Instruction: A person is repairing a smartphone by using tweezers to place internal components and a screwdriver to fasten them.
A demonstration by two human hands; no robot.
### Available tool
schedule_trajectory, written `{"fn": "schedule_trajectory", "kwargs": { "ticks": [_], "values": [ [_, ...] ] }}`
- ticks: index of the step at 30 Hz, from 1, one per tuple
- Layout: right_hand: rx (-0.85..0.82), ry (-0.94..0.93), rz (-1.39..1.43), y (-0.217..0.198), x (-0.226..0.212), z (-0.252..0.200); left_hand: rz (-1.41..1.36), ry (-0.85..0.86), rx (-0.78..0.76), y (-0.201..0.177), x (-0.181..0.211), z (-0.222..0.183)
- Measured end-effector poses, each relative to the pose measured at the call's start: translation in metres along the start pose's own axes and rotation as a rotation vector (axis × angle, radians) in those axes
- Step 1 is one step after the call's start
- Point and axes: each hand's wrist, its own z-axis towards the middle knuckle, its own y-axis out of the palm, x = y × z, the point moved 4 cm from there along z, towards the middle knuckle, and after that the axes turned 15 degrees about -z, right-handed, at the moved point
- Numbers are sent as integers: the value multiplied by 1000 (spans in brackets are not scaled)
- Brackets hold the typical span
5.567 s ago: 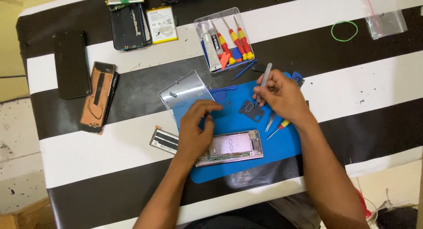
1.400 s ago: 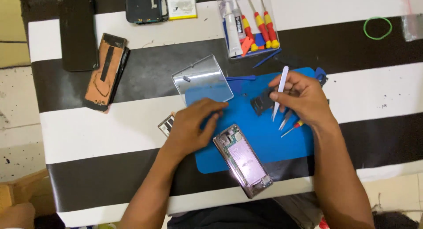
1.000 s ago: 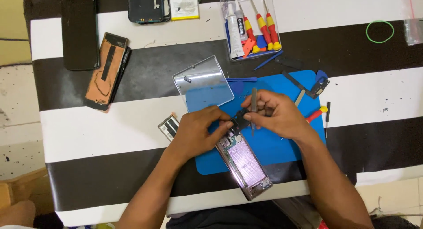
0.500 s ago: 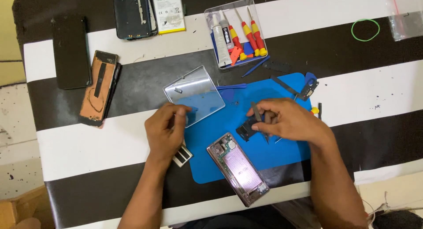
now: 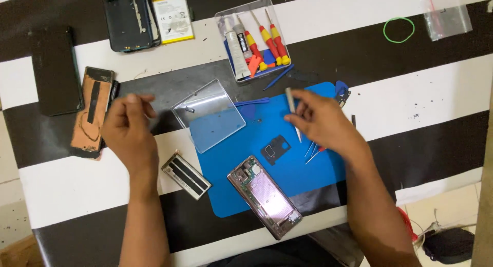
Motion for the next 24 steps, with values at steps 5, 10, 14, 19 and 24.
{"fn": "schedule_trajectory", "kwargs": {
  "ticks": [5, 10, 14, 19, 24],
  "values": [
    [-69, 13, -114, -8, -18, 0, -50, -5, 137, -14, -24, 10],
    [-86, -34, -251, -14, -30, -2, -17, 45, 92, -23, -43, 11],
    [-3, -12, -199, -19, -28, -5, -25, 66, 60, -25, -51, 15],
    [130, -34, 367, 1, -16, 0, -1, 93, 42, -21, -53, 16],
    [174, -188, 669, 31, 6, -8, 14, 73, 25, -14, -48, 19]
  ]
}}
